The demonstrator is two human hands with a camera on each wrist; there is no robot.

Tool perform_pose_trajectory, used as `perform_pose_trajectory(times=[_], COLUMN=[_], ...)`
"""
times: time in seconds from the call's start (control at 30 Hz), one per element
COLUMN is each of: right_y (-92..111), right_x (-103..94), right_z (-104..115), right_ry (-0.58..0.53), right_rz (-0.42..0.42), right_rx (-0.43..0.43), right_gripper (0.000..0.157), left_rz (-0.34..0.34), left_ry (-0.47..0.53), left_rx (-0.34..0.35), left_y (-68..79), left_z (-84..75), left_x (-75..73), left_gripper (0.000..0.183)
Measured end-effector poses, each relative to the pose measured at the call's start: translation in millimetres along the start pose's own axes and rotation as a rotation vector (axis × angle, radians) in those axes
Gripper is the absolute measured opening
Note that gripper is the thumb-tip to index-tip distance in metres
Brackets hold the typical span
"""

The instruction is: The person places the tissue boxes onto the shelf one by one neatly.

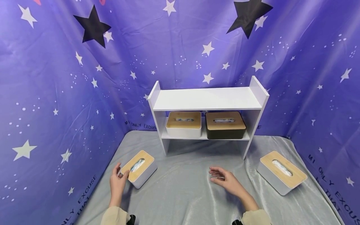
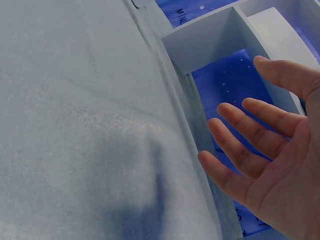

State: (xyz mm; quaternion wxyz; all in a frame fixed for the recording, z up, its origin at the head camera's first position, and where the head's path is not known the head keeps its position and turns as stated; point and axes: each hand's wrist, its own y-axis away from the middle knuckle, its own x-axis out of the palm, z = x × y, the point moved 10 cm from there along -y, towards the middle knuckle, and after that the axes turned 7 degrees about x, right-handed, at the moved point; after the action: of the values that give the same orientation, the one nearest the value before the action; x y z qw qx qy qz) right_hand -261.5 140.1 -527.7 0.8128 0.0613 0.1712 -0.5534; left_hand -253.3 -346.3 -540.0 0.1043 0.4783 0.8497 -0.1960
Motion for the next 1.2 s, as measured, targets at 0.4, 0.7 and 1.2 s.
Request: perform_pose_trajectory(times=[0.4, 0.7, 1.2], right_y=[-0.9, -2.0, -11.2], right_x=[6.6, 13.4, 39.7], right_z=[0.7, 5.9, 3.7], right_ry=[0.002, 0.011, 0.020], right_rz=[0.022, 0.046, 0.043], right_rx=[-0.002, 0.009, 0.015], right_gripper=[0.047, 0.046, 0.043], left_rz=[-0.076, -0.090, 0.107], left_ry=[0.088, 0.241, 0.192], left_rx=[-0.310, -0.310, -0.262], left_y=[19.5, 17.7, 4.4], left_z=[33.2, 30.2, 22.5], left_x=[0.7, 4.3, 34.9], left_gripper=[0.073, 0.062, 0.057])
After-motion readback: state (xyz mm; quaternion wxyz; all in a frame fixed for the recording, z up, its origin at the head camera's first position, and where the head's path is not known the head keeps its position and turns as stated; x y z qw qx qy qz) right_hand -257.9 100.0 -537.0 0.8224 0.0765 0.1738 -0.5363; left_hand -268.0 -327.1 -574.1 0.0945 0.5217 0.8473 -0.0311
